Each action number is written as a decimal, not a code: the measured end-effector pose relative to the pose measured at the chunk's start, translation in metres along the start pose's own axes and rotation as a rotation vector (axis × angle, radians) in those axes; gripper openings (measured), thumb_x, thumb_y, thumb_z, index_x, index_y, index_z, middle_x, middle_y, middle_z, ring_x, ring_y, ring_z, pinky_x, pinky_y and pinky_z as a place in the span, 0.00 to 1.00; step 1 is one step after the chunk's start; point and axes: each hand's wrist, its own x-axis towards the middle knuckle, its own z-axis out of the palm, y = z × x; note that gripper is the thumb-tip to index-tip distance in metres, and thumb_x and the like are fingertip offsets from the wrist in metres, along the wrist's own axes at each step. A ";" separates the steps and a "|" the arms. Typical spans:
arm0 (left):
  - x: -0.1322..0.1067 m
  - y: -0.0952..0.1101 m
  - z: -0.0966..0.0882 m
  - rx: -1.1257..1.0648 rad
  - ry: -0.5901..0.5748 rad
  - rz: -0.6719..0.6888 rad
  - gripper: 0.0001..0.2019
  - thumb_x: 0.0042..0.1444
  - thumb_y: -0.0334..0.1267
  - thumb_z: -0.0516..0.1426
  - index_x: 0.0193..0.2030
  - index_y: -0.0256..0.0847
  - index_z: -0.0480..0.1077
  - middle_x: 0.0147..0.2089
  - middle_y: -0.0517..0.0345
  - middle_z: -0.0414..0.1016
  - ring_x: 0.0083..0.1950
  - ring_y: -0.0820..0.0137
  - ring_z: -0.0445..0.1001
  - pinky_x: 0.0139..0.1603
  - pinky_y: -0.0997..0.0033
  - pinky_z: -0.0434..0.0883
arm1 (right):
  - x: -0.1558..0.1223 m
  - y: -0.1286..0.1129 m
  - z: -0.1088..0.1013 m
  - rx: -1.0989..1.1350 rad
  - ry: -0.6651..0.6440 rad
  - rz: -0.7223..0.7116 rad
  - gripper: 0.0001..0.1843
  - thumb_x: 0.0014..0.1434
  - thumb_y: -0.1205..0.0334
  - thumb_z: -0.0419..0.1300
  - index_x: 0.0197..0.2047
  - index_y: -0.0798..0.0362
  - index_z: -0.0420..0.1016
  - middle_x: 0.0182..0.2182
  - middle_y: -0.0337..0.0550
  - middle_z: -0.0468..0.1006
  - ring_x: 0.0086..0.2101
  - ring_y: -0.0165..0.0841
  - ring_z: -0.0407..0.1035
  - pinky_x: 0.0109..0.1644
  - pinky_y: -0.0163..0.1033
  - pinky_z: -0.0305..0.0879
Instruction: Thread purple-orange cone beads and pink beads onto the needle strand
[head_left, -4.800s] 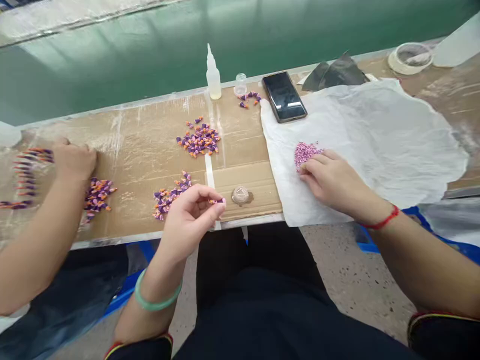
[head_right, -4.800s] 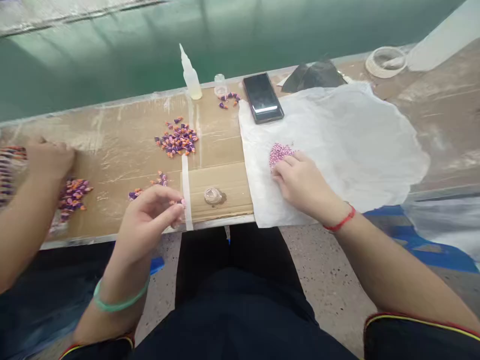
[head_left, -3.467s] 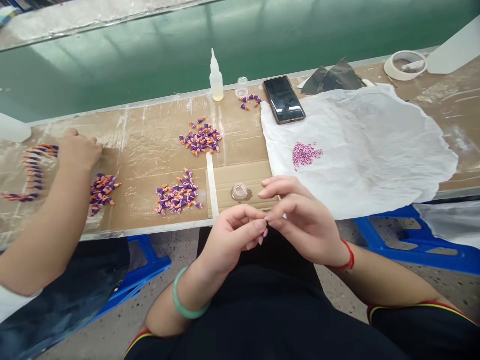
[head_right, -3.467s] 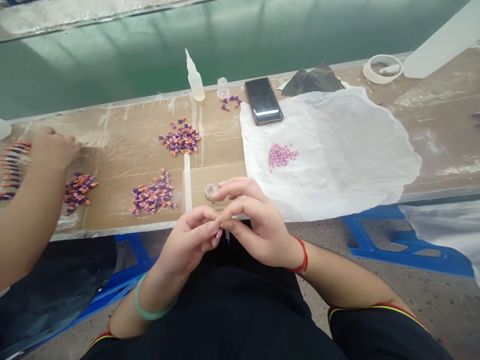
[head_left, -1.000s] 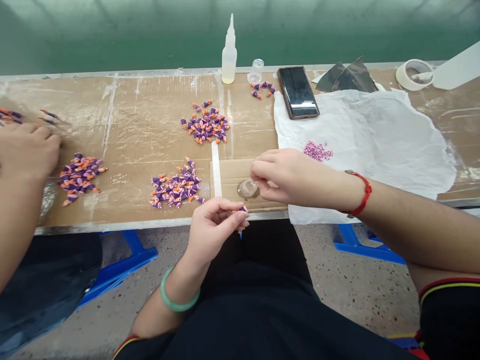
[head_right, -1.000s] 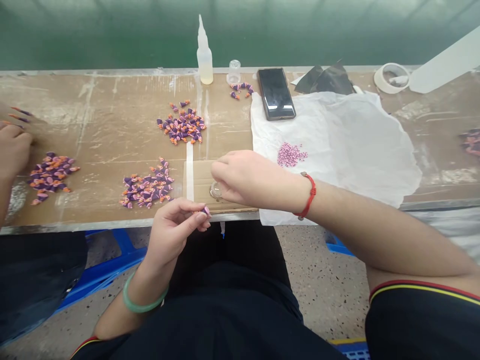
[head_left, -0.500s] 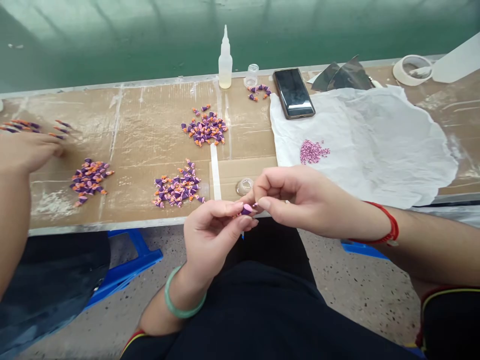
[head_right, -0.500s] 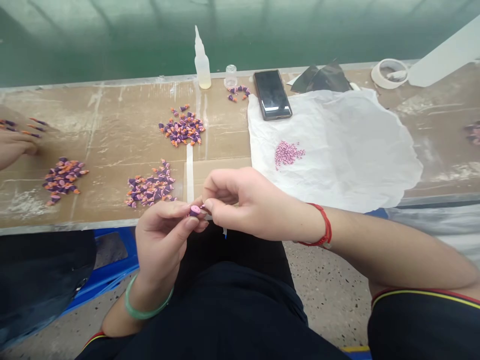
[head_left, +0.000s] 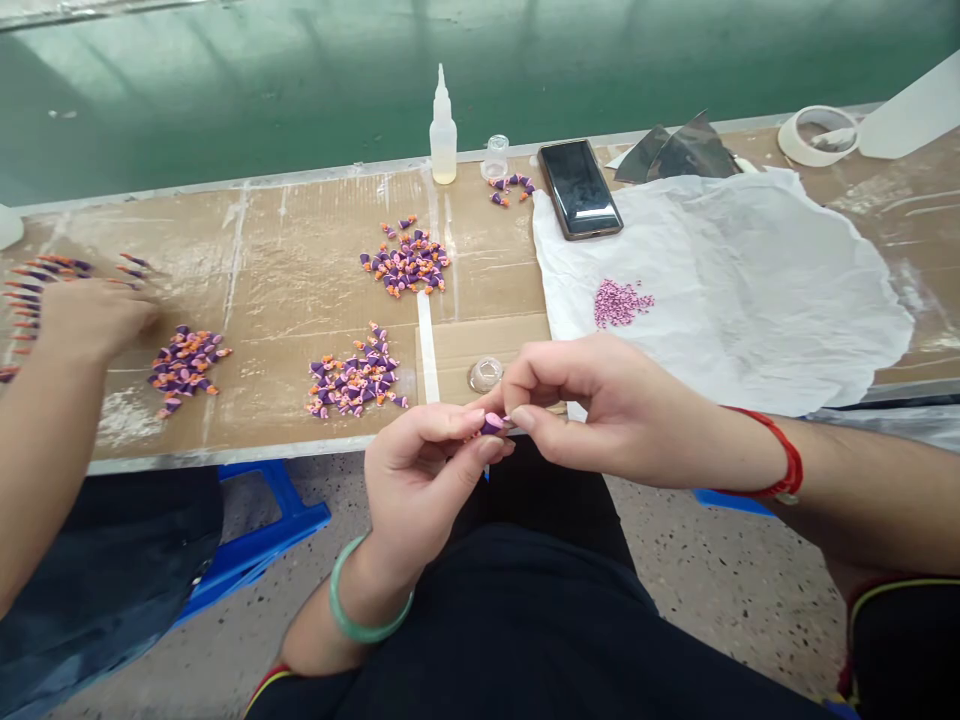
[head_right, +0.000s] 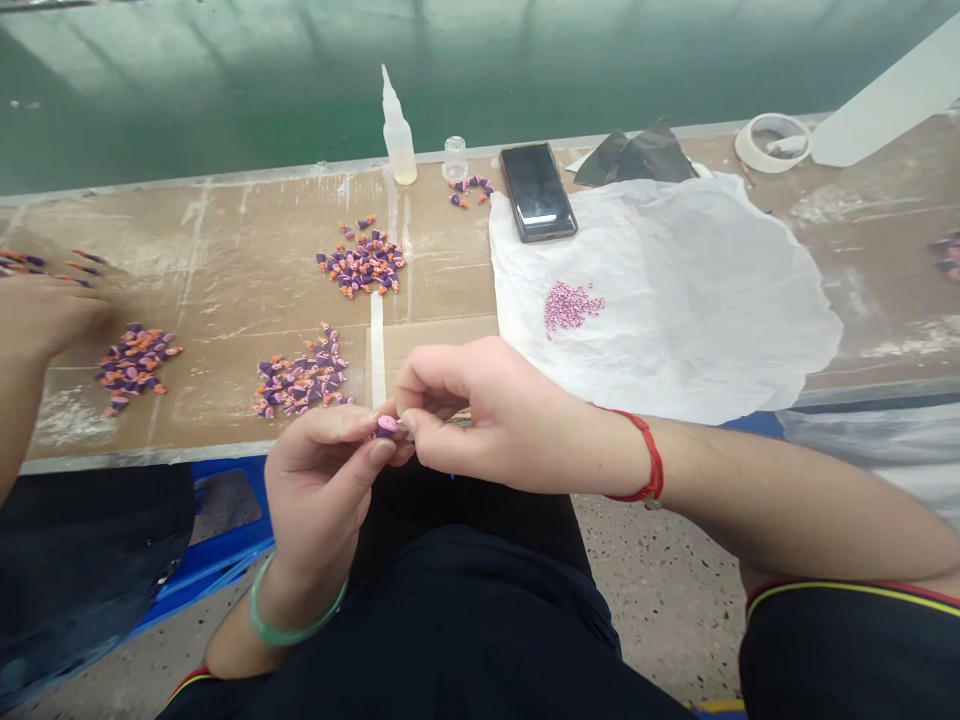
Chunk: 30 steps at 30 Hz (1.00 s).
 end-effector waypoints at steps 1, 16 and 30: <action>0.000 0.000 0.000 0.007 -0.003 0.002 0.13 0.54 0.23 0.67 0.40 0.47 0.82 0.38 0.65 0.84 0.38 0.76 0.84 0.38 0.81 0.83 | 0.000 0.000 0.000 -0.020 0.002 -0.017 0.07 0.62 0.66 0.57 0.31 0.52 0.70 0.26 0.33 0.78 0.24 0.23 0.69 0.26 0.28 0.62; -0.002 -0.003 0.003 0.087 0.041 0.078 0.10 0.56 0.27 0.67 0.40 0.48 0.82 0.35 0.63 0.84 0.34 0.76 0.83 0.38 0.80 0.82 | -0.005 0.000 0.011 -0.210 0.099 -0.184 0.09 0.63 0.71 0.54 0.31 0.52 0.65 0.29 0.36 0.79 0.28 0.25 0.72 0.31 0.30 0.65; -0.002 0.000 0.007 0.120 0.081 0.107 0.07 0.55 0.30 0.68 0.37 0.46 0.81 0.34 0.62 0.84 0.32 0.75 0.82 0.34 0.78 0.81 | -0.007 -0.003 0.013 -0.299 0.144 -0.222 0.09 0.64 0.69 0.53 0.31 0.51 0.65 0.28 0.37 0.78 0.26 0.27 0.71 0.30 0.33 0.64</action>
